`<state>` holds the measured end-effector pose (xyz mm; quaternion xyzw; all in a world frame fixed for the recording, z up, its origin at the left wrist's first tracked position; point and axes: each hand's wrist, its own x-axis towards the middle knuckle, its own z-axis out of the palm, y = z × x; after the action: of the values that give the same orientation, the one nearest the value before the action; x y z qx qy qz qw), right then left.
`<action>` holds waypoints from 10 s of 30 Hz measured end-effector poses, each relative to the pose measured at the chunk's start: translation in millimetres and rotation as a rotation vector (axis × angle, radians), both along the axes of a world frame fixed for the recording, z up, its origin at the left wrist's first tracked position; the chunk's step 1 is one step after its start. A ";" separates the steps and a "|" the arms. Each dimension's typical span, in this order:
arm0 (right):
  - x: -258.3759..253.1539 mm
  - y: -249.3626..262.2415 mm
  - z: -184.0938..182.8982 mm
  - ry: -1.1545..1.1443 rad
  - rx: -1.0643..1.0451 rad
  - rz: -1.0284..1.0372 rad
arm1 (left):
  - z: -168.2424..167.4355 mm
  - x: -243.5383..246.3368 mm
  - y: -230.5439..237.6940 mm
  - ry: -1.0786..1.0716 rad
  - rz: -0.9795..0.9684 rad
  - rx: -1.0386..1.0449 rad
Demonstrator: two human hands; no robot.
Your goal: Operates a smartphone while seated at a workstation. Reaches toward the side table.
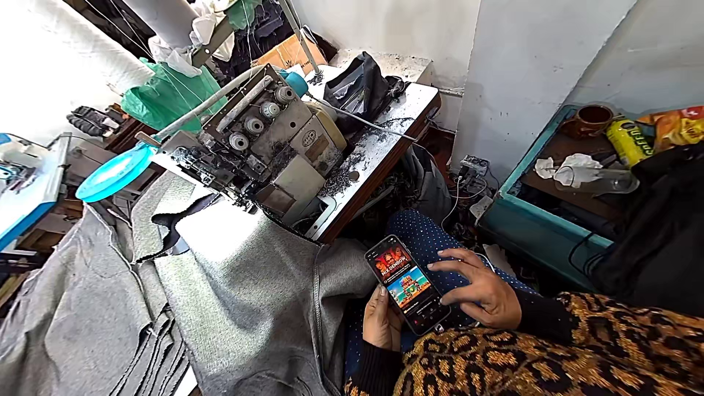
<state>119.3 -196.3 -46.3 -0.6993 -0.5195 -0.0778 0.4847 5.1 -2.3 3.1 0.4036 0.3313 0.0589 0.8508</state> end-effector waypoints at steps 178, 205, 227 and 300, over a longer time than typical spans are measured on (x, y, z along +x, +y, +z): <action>-1.6 7.9 3.4 0.127 -0.197 -0.073 | 2.6 1.1 -0.8 0.004 -0.002 0.005; -2.1 8.0 -2.5 0.108 -0.174 -0.047 | -0.3 0.7 -0.3 0.001 -0.005 0.014; -1.9 8.2 -0.7 0.099 -0.156 -0.032 | 2.8 1.4 -0.4 0.015 -0.009 0.018; -1.1 8.7 -1.8 0.117 -0.115 -0.011 | 2.2 1.3 -0.5 0.008 -0.006 0.014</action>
<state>118.2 -187.5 -48.1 -0.7322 -0.4901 -0.0095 0.4729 6.3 -2.8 5.3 0.4109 0.3332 0.0571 0.8467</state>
